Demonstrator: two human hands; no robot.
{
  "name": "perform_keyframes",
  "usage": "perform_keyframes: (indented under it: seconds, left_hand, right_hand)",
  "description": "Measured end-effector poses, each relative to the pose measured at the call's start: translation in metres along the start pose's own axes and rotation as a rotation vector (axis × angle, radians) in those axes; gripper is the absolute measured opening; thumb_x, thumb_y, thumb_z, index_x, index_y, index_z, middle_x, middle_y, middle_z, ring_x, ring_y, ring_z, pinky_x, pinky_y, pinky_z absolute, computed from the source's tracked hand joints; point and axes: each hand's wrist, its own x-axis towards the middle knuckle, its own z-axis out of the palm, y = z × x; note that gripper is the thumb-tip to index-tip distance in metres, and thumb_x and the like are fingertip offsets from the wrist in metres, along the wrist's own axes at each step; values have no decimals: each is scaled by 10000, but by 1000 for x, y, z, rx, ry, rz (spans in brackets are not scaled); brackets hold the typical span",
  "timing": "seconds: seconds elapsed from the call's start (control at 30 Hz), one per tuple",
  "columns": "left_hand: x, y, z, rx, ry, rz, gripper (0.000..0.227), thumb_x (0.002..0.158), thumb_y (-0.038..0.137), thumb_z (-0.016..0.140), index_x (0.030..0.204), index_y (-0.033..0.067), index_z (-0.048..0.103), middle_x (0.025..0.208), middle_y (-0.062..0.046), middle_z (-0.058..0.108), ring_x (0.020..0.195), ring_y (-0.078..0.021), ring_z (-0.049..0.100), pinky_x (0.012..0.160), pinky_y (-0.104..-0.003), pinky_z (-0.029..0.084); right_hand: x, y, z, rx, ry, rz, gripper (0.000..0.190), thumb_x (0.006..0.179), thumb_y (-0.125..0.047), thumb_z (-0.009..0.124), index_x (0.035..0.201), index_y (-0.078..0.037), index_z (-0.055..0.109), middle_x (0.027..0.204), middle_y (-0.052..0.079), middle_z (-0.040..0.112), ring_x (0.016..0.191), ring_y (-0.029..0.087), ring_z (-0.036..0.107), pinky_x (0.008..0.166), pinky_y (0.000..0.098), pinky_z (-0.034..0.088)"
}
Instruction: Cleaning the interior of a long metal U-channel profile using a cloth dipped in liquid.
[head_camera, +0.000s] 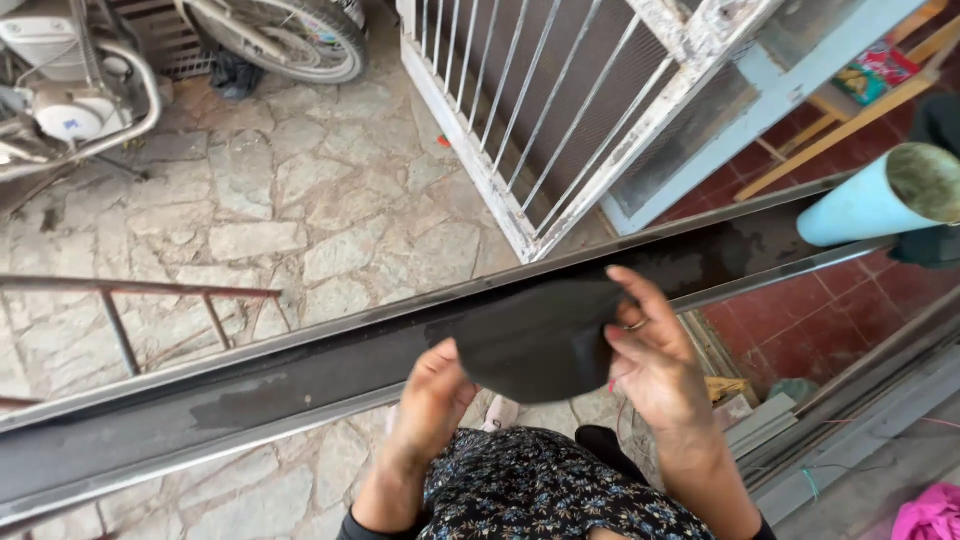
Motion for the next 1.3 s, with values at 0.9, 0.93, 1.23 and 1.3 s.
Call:
perform_keyframes:
  seconds: [0.9, 0.93, 1.23, 1.3]
  left_hand:
    - [-148, 55, -89, 2235, 236, 379, 1397, 662, 855, 710, 1611, -32, 196, 1679, -276, 194, 1568, -393, 198, 1284, -485, 185]
    - [-138, 54, -97, 2257, 229, 394, 1552, 531, 920, 773, 1595, -62, 215, 1679, -263, 214, 1563, -386, 222, 1291, -493, 173]
    - [-59, 32, -40, 2036, -8, 359, 1098, 736, 967, 640, 1245, -2, 563, 1163, -138, 659, 1051, -292, 656, 954, -456, 532]
    - [-35, 22, -9, 1988, -80, 361, 1113, 717, 969, 639, 1230, -16, 561, 1140, -144, 668, 1012, -299, 671, 916, -458, 550]
  right_hand:
    - [-138, 57, 54, -653, 550, -8, 408, 957, -25, 563, 1354, 65, 535, 1240, 255, 592, 1053, 412, 671, 970, 482, 594]
    - [-147, 57, 58, -662, 586, -3, 400, 959, -30, 566, 1349, 59, 546, 1241, 247, 600, 1045, 410, 678, 964, 472, 593]
    - [-207, 62, 73, -616, 836, 26, 413, 959, -3, 521, 1360, 92, 545, 1246, 281, 586, 1069, 444, 650, 974, 526, 570]
    - [-205, 64, 60, -591, 798, 61, 444, 944, -12, 532, 1378, 81, 538, 1262, 278, 602, 1062, 441, 662, 950, 526, 577]
